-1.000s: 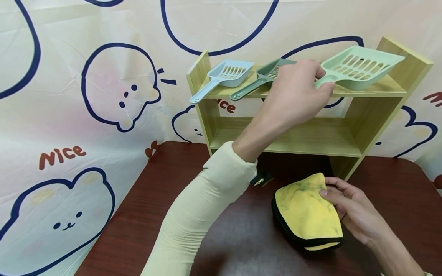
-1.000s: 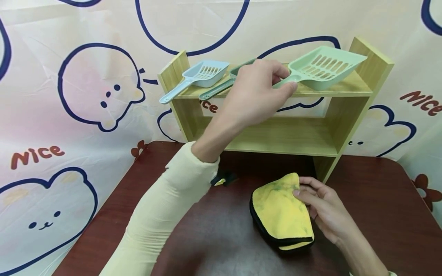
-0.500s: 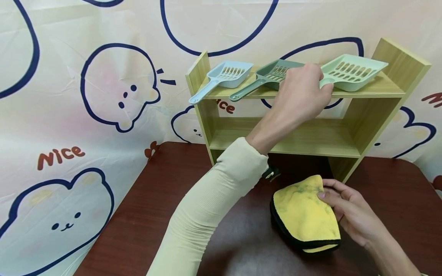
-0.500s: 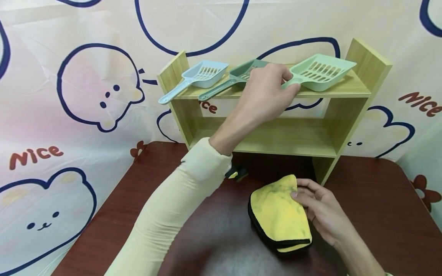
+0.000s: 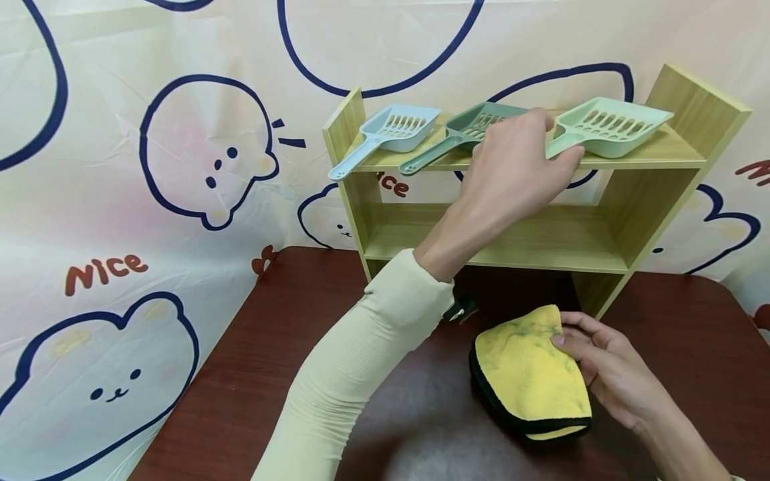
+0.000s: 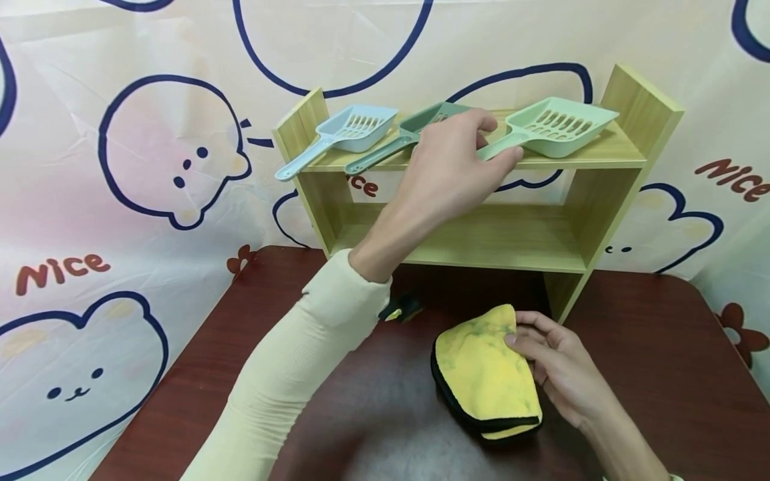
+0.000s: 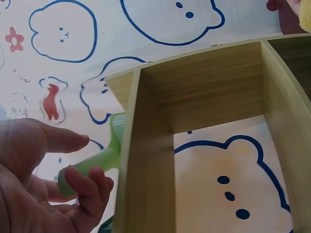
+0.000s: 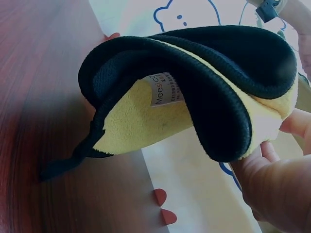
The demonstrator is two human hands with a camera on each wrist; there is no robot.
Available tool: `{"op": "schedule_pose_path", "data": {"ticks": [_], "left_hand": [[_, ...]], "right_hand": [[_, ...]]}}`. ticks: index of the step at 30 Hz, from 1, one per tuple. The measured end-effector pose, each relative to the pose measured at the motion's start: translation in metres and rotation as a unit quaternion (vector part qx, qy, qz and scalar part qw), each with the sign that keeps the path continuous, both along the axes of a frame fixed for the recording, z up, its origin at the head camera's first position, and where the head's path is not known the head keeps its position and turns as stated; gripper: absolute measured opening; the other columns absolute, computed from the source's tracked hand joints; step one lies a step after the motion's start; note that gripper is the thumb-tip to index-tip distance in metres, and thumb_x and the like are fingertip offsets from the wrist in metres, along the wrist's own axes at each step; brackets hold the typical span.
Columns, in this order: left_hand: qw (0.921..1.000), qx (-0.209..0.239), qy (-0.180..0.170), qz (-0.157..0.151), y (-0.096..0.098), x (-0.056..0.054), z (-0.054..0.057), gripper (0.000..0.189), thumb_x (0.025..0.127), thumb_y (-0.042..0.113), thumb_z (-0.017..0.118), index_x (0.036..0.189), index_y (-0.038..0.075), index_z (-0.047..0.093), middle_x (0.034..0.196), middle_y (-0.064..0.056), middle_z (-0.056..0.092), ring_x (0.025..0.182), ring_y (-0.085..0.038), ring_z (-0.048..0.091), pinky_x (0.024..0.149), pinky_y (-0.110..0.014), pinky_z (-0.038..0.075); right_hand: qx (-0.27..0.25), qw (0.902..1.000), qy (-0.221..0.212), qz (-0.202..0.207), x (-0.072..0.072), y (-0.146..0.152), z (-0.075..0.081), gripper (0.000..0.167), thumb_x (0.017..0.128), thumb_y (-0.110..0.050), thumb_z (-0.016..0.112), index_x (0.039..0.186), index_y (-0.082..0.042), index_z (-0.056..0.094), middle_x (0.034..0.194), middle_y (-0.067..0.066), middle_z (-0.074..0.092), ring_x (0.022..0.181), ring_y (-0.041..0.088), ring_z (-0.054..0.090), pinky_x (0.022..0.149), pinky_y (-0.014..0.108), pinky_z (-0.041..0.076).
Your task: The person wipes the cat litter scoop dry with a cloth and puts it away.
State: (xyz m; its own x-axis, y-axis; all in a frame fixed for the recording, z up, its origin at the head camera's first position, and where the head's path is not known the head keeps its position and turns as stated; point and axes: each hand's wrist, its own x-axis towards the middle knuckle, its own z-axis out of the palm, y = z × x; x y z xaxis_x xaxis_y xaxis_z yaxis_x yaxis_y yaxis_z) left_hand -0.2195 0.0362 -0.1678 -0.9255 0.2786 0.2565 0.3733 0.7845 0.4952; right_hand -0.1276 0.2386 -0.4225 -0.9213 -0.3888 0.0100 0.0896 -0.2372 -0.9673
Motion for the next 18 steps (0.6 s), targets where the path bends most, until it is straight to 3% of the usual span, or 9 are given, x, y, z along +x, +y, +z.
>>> {"op": "schedule_pose_path", "data": {"ticks": [3, 6, 9, 18], "left_hand": [[1.0, 0.006, -0.003, 0.004, -0.008, 0.007, -0.001, 0.035, 0.105, 0.049, 0.064, 0.133, 0.028, 0.064, 0.124, 0.014, 0.069, 0.107, -0.003, 0.065, 0.085, -0.022, 0.054], [1.0, 0.008, 0.003, 0.003, -0.017, 0.015, -0.003, 0.057, 0.104, 0.052, 0.065, 0.154, 0.025, 0.056, 0.149, 0.013, 0.062, 0.135, -0.004, 0.057, 0.108, -0.026, 0.05], [0.9997, 0.015, 0.018, -0.001, -0.029, 0.024, -0.007, 0.056, 0.104, 0.05, 0.065, 0.152, 0.023, 0.057, 0.144, 0.01, 0.064, 0.131, -0.005, 0.058, 0.108, -0.027, 0.05], [0.9959, 0.045, 0.078, 0.004, -0.068, 0.054, -0.025, 0.058, 0.102, 0.046, 0.072, 0.15, 0.017, 0.06, 0.119, 0.002, 0.067, 0.101, -0.012, 0.061, 0.086, -0.03, 0.052]], "right_hand": [[0.0, 1.0, -0.001, -0.005, 0.001, 0.0, 0.001, 0.035, 0.112, 0.002, 0.046, 0.14, -0.014, 0.06, 0.121, -0.002, 0.076, 0.101, 0.012, 0.076, 0.077, 0.034, 0.065], [-0.001, 0.9999, -0.002, -0.01, 0.002, 0.0, 0.001, 0.036, 0.112, 0.002, 0.046, 0.14, -0.014, 0.06, 0.12, -0.002, 0.076, 0.1, 0.012, 0.076, 0.076, 0.034, 0.065], [-0.001, 0.9999, -0.004, -0.01, 0.002, 0.0, 0.001, 0.035, 0.112, 0.002, 0.046, 0.139, -0.014, 0.06, 0.12, -0.002, 0.076, 0.099, 0.012, 0.076, 0.075, 0.035, 0.065], [-0.013, 0.9998, -0.013, -0.005, 0.004, 0.001, 0.0, 0.035, 0.112, 0.001, 0.045, 0.14, -0.015, 0.06, 0.12, -0.001, 0.077, 0.097, 0.013, 0.078, 0.074, 0.035, 0.065]]}}
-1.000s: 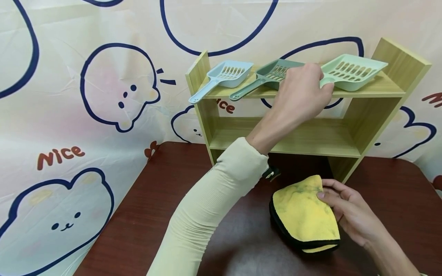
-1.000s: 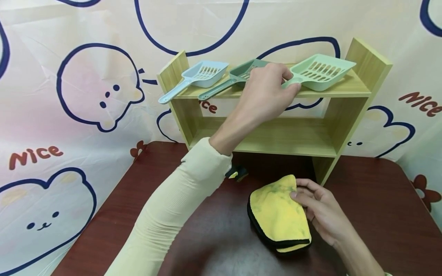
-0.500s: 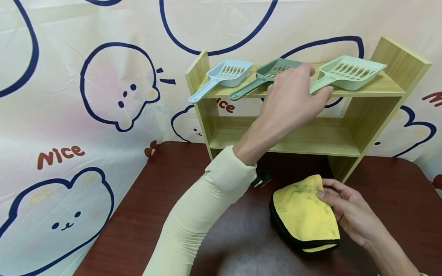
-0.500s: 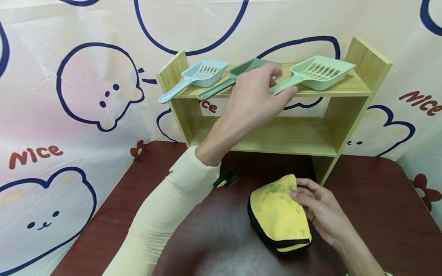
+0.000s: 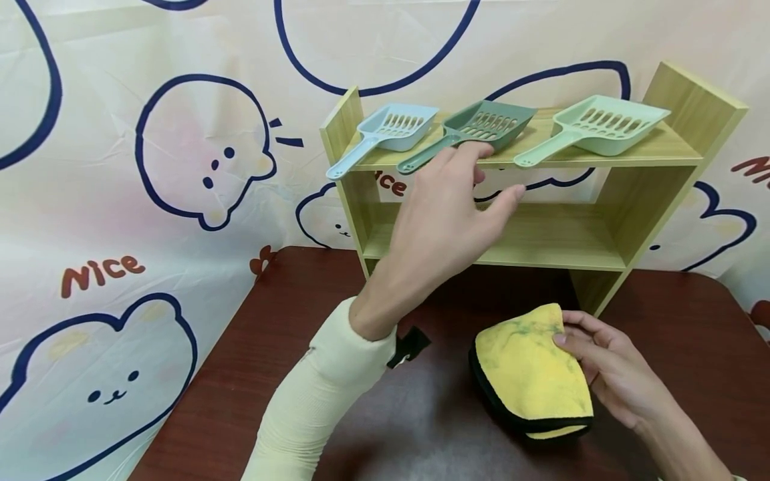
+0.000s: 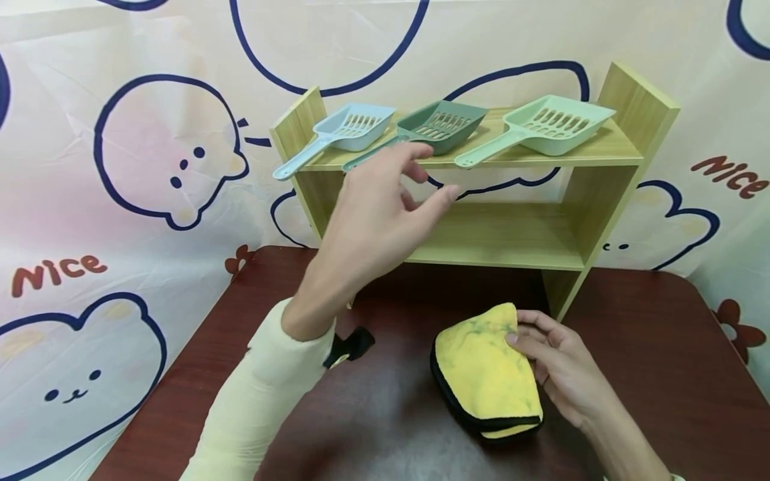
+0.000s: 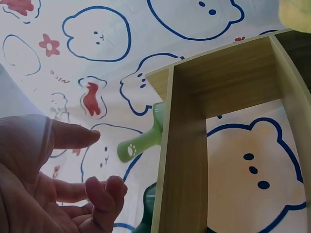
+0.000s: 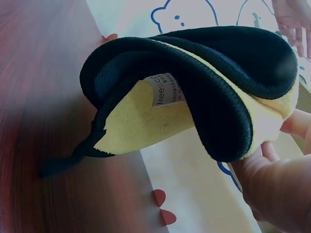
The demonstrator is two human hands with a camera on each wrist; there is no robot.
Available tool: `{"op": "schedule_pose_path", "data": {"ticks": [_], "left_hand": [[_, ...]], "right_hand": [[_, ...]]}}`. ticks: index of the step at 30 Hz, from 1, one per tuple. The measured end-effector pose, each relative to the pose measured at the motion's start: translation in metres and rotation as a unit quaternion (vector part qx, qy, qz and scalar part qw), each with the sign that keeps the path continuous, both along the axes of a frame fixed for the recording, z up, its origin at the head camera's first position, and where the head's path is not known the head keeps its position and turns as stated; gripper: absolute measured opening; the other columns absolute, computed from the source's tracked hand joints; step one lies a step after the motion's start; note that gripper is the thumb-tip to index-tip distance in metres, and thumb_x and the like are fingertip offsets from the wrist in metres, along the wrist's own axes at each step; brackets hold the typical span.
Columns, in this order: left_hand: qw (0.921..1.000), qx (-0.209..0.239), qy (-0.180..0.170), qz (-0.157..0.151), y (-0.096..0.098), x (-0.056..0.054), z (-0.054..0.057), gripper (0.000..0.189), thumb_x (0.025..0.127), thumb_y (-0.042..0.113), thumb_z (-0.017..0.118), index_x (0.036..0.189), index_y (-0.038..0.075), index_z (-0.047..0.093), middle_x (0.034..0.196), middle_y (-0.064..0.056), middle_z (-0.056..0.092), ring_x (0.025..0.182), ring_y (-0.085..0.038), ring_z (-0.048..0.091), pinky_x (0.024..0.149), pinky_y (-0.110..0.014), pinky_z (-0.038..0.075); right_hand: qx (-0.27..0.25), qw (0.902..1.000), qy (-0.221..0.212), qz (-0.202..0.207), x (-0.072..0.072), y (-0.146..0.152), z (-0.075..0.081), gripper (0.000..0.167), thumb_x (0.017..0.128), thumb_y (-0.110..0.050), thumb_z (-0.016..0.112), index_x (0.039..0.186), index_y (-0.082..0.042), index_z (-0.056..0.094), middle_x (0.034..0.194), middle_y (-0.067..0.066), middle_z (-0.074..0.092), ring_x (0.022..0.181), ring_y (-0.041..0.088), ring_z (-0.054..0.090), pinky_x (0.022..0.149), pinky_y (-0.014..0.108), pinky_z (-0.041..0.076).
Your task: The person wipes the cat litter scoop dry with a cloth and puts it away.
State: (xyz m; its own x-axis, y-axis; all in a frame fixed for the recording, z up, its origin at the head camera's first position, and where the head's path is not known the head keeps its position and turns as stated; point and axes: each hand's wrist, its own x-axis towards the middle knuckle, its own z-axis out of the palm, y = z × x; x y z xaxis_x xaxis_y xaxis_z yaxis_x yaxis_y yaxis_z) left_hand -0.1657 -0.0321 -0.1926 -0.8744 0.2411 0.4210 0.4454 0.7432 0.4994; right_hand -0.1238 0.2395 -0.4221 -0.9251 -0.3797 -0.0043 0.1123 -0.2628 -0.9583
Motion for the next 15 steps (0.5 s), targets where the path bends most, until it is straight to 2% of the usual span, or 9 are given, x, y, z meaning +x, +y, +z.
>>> {"op": "schedule_pose_path", "data": {"ticks": [4, 7, 15], "left_hand": [[0.9996, 0.018, 0.02, -0.004, -0.016, 0.005, -0.014, 0.054, 0.101, 0.042, 0.075, 0.145, 0.014, 0.064, 0.116, 0.0, 0.067, 0.086, -0.012, 0.06, 0.08, -0.03, 0.051], [0.9992, 0.033, 0.023, -0.006, -0.028, 0.008, -0.025, 0.05, 0.1, 0.038, 0.077, 0.142, 0.013, 0.066, 0.117, 0.0, 0.068, 0.08, -0.011, 0.061, 0.077, -0.029, 0.051], [0.9975, 0.064, 0.031, -0.003, -0.058, 0.014, -0.051, 0.043, 0.098, 0.031, 0.079, 0.136, 0.012, 0.07, 0.112, -0.001, 0.071, 0.081, -0.014, 0.066, 0.073, -0.033, 0.055]], "right_hand": [[-0.014, 0.9998, -0.009, 0.011, 0.001, 0.0, 0.0, 0.036, 0.113, 0.001, 0.043, 0.14, -0.016, 0.06, 0.121, -0.002, 0.076, 0.097, 0.013, 0.078, 0.075, 0.035, 0.065], [-0.021, 0.9996, -0.01, 0.015, 0.002, 0.0, -0.001, 0.037, 0.113, 0.001, 0.042, 0.141, -0.015, 0.06, 0.121, -0.002, 0.076, 0.097, 0.013, 0.078, 0.075, 0.035, 0.065], [-0.057, 0.9976, -0.037, 0.016, 0.005, 0.0, -0.008, 0.037, 0.114, -0.001, 0.04, 0.139, -0.017, 0.061, 0.118, -0.003, 0.077, 0.097, 0.012, 0.078, 0.075, 0.033, 0.065]]}}
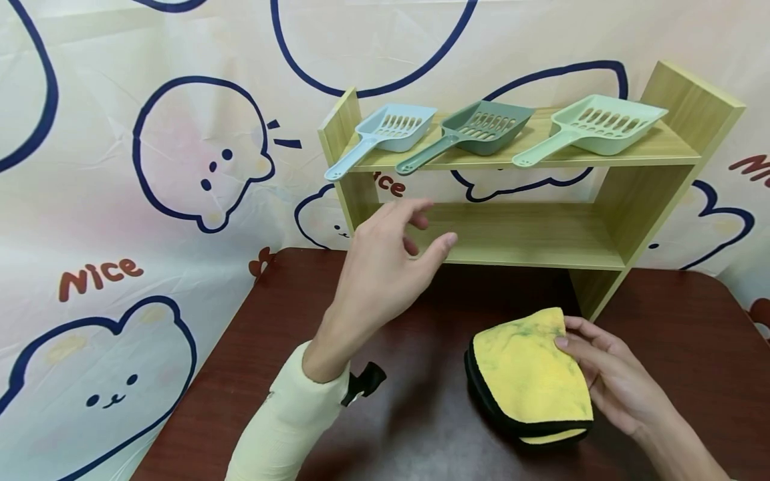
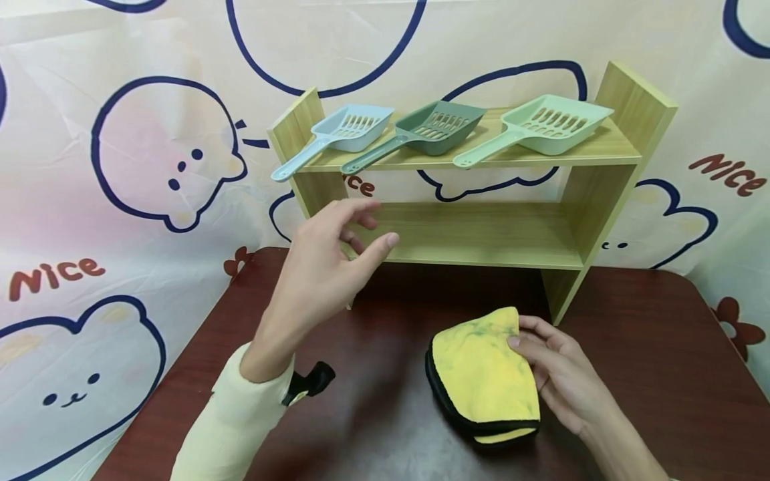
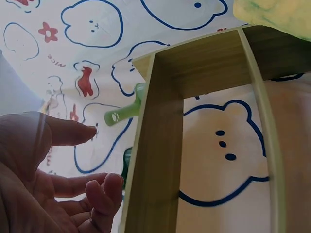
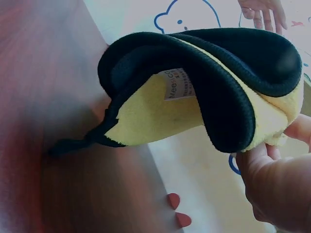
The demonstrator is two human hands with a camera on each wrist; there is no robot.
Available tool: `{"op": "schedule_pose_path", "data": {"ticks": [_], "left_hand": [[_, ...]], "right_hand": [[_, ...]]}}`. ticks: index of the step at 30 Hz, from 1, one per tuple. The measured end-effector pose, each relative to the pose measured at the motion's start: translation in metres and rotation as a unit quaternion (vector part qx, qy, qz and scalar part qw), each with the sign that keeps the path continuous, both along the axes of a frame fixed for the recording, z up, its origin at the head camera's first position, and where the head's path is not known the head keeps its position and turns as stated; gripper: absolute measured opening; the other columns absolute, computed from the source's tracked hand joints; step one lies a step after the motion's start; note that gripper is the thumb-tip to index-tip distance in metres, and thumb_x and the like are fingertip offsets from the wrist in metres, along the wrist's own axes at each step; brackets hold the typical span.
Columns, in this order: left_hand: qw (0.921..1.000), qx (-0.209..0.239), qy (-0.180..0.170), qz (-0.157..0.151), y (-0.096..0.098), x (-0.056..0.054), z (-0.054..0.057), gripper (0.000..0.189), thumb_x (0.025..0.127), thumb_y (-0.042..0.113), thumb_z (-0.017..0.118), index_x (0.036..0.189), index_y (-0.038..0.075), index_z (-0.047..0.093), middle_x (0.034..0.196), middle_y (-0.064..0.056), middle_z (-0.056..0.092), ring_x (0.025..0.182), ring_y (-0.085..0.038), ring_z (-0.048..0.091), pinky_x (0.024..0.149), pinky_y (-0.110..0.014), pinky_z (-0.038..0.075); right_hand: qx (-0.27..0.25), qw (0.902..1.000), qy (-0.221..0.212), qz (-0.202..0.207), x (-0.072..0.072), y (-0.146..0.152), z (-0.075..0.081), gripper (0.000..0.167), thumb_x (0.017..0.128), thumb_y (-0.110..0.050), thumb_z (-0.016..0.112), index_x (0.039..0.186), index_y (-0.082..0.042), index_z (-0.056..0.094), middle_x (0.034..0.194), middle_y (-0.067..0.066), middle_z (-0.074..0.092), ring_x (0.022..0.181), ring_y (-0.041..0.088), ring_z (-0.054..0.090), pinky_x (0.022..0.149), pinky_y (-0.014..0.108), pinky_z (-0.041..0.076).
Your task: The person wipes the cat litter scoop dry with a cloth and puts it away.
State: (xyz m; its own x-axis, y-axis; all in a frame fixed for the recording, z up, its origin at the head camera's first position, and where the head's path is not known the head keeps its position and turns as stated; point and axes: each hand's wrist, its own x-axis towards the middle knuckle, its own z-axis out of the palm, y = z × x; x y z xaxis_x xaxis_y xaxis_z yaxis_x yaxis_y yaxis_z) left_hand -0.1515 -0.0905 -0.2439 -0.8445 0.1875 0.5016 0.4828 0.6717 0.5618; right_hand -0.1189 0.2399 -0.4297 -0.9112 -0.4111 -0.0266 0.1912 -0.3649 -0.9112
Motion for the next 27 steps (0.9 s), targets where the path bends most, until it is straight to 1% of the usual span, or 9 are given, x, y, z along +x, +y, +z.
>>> {"op": "schedule_pose_path", "data": {"ticks": [5, 12, 15, 18, 23, 27], "left_hand": [[0.9999, 0.007, -0.014, 0.003, -0.013, 0.004, -0.013, 0.041, 0.098, 0.03, 0.08, 0.134, 0.011, 0.072, 0.111, -0.001, 0.071, 0.079, -0.016, 0.067, 0.073, -0.034, 0.054], [0.9979, 0.018, -0.058, 0.019, -0.036, 0.007, -0.029, 0.04, 0.097, 0.03, 0.082, 0.133, 0.015, 0.073, 0.111, 0.0, 0.072, 0.079, -0.012, 0.068, 0.075, -0.035, 0.055], [0.9969, 0.02, -0.071, 0.029, -0.047, 0.008, -0.036, 0.041, 0.096, 0.031, 0.082, 0.134, 0.015, 0.072, 0.111, -0.001, 0.073, 0.08, -0.013, 0.067, 0.074, -0.035, 0.055], [0.996, 0.018, -0.078, 0.041, -0.057, 0.009, -0.045, 0.042, 0.096, 0.03, 0.082, 0.133, 0.015, 0.072, 0.11, 0.0, 0.073, 0.08, -0.014, 0.065, 0.074, -0.035, 0.054], [0.9937, 0.013, -0.094, 0.06, -0.073, 0.012, -0.059, 0.043, 0.095, 0.03, 0.084, 0.134, 0.015, 0.072, 0.108, -0.001, 0.073, 0.081, -0.014, 0.065, 0.075, -0.034, 0.054], [0.9916, 0.01, -0.109, 0.069, -0.083, 0.014, -0.069, 0.041, 0.096, 0.029, 0.082, 0.133, 0.015, 0.072, 0.108, -0.003, 0.073, 0.08, -0.014, 0.066, 0.074, -0.032, 0.054]], "right_hand": [[-0.024, 0.9995, -0.02, 0.006, 0.004, 0.0, -0.01, 0.036, 0.115, -0.003, 0.037, 0.139, -0.018, 0.061, 0.119, -0.002, 0.076, 0.1, 0.012, 0.078, 0.078, 0.033, 0.065], [-0.008, 0.9998, -0.019, -0.007, 0.01, 0.007, -0.028, 0.038, 0.115, -0.003, 0.038, 0.14, -0.019, 0.061, 0.122, -0.002, 0.075, 0.105, 0.011, 0.076, 0.081, 0.033, 0.065], [0.018, 0.9992, -0.024, -0.025, 0.013, 0.015, -0.033, 0.037, 0.115, -0.005, 0.04, 0.139, -0.021, 0.062, 0.122, -0.004, 0.075, 0.105, 0.01, 0.075, 0.081, 0.033, 0.065], [0.06, 0.9963, -0.036, -0.05, 0.015, 0.024, -0.035, 0.033, 0.115, -0.008, 0.044, 0.138, -0.024, 0.062, 0.12, -0.005, 0.076, 0.103, 0.01, 0.076, 0.079, 0.034, 0.065], [0.123, 0.9866, -0.068, -0.082, 0.016, 0.04, -0.039, 0.027, 0.115, -0.013, 0.05, 0.135, -0.027, 0.062, 0.117, -0.006, 0.076, 0.101, 0.011, 0.075, 0.078, 0.035, 0.064], [0.161, 0.9792, -0.084, -0.091, 0.016, 0.048, -0.042, 0.024, 0.114, -0.016, 0.053, 0.132, -0.029, 0.062, 0.116, -0.008, 0.076, 0.098, 0.012, 0.075, 0.077, 0.037, 0.064]]}}
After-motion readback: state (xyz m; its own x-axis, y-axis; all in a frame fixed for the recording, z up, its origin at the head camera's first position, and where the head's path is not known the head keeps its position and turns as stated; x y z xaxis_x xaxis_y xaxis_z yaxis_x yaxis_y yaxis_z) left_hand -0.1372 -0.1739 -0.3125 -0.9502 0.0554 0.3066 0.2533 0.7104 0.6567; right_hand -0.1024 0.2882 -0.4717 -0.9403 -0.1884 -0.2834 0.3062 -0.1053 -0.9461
